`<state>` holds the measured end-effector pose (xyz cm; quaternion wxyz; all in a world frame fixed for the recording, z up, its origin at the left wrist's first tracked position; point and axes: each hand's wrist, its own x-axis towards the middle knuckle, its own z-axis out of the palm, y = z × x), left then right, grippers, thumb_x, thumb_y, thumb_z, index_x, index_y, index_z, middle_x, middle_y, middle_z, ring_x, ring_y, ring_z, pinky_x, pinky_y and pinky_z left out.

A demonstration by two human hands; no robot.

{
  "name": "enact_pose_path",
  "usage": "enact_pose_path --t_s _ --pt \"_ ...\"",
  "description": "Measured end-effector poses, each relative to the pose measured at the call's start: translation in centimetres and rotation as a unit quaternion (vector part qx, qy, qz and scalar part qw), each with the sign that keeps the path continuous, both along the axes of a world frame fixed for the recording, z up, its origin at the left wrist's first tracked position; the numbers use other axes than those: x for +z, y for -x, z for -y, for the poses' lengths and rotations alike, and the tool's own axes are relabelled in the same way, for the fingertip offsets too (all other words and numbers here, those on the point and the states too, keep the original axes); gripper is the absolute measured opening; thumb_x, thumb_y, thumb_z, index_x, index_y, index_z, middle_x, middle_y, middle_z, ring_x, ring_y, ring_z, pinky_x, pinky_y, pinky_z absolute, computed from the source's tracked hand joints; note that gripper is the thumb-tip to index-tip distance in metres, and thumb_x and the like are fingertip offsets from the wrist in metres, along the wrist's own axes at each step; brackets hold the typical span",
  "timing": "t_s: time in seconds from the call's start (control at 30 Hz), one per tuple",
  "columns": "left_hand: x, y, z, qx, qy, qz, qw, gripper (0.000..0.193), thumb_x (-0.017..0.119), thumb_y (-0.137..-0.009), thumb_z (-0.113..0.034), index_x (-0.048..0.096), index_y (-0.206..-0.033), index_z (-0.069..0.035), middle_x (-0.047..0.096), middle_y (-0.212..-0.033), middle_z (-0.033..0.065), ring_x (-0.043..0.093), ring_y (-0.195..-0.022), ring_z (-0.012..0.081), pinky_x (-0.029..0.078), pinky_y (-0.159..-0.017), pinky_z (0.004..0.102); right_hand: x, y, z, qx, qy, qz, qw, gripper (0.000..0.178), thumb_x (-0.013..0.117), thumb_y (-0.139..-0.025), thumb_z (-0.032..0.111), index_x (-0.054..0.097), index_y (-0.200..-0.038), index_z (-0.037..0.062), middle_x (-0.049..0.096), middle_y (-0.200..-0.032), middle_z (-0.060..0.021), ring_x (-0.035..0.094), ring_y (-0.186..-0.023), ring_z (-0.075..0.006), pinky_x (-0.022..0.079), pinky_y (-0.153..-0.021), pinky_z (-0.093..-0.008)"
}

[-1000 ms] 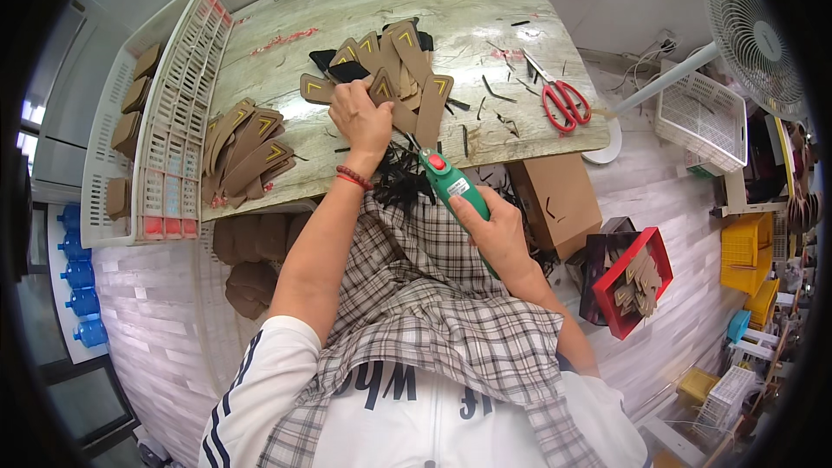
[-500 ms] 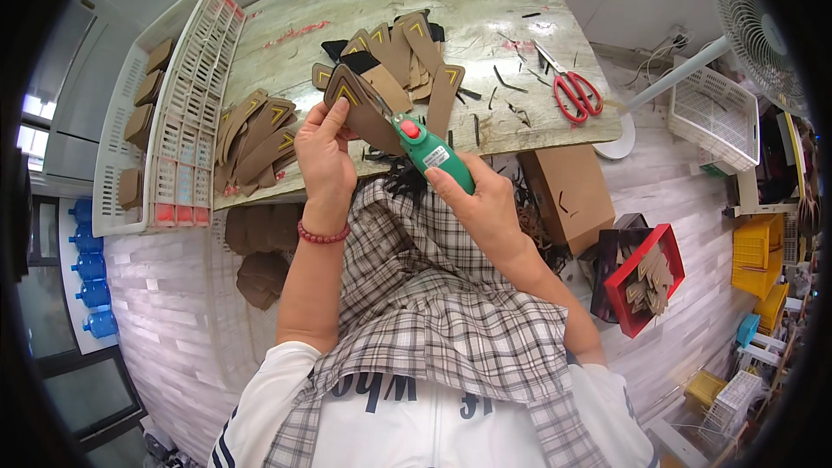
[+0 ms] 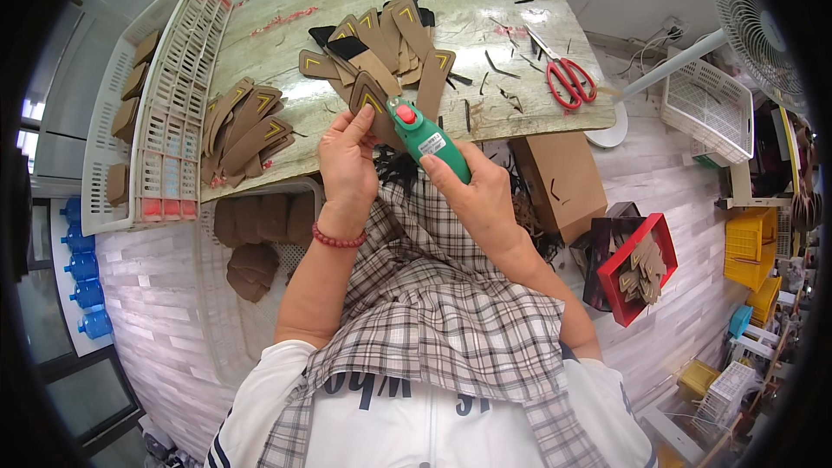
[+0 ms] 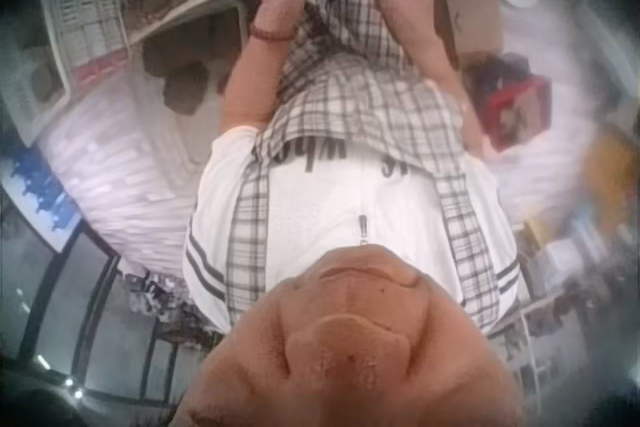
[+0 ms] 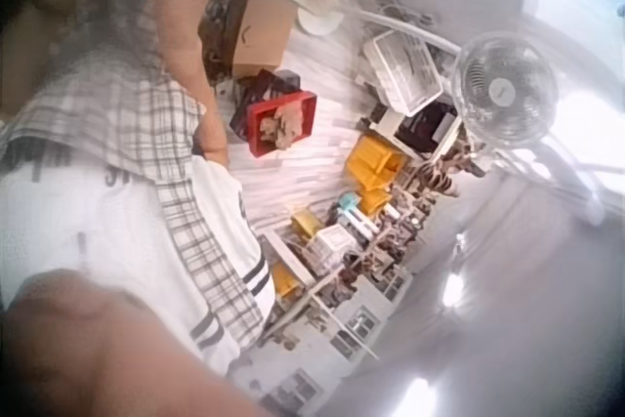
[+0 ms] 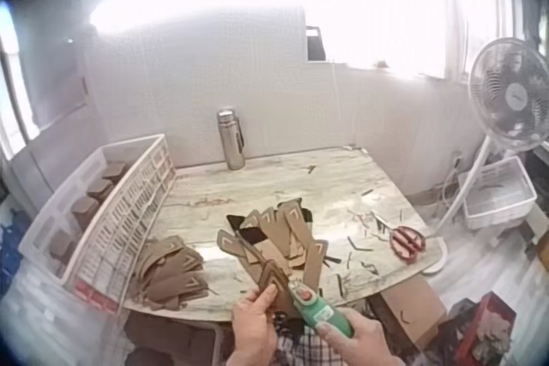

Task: The person uses a green rotary cutter to trim the edges of small brown cardboard pieces marked with yellow lines. They repeatedly pick up a piece, trim its edges, and place it into a white plastic basket on the left side of the table.

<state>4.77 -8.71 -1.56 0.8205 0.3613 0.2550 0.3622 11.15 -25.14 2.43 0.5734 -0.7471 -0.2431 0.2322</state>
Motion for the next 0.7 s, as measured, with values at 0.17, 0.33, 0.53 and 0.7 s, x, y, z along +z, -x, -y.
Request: enact_pose_path --t_s 0.17,0.33,0.53,0.7 --pt "0.2 0.1 1.3 -0.008 0.004 -0.009 1.0 0.007 0.064 -0.09 -0.009 0.067 -0.09 -0.002 0.068 -0.082 0.0022 0.057 -0.067 0.0066 0.045 -0.064 0.0207 0.2 -0.1 0.0 -0.002 -0.006 -0.005 1.0 0.033 0.069 -0.088 0.029 0.065 -0.1 -0.0015 0.054 -0.061 0.0002 0.047 -0.053 -0.0045 0.039 -0.047 -0.0232" --pt "-0.4 0.6 1.5 -0.025 -0.007 -0.009 1.0 0.007 0.062 -0.091 -0.008 0.066 -0.09 -0.002 0.068 -0.081 0.0021 0.059 -0.069 0.0069 0.047 -0.065 0.0211 0.6 -0.2 0.1 0.001 -0.01 -0.03 1.0 0.033 0.069 -0.088 0.028 0.065 -0.101 -0.0015 0.054 -0.061 0.0004 0.047 -0.052 -0.0046 0.038 -0.047 -0.0232" --pt "-0.1 1.1 1.0 -0.023 -0.015 0.001 1.0 0.007 0.06 -0.092 -0.008 0.063 -0.093 -0.001 0.066 -0.083 0.0022 0.06 -0.07 0.0066 0.048 -0.067 0.0195 -0.1 -0.4 0.5 0.009 -0.005 -0.014 1.0 0.034 0.069 -0.088 0.028 0.064 -0.104 -0.0014 0.055 -0.061 0.0005 0.049 -0.052 -0.0048 0.039 -0.047 -0.0228" --pt "0.7 1.8 0.3 -0.041 -0.028 -0.016 0.999 0.006 0.058 -0.094 -0.01 0.06 -0.094 -0.003 0.066 -0.083 0.0031 0.061 -0.065 0.0079 0.052 -0.06 0.0223 0.0 -0.3 0.7 0.014 0.005 -0.02 1.0 0.035 0.069 -0.088 0.028 0.064 -0.106 -0.0013 0.054 -0.06 0.0009 0.049 -0.051 -0.005 0.038 -0.046 -0.0229"
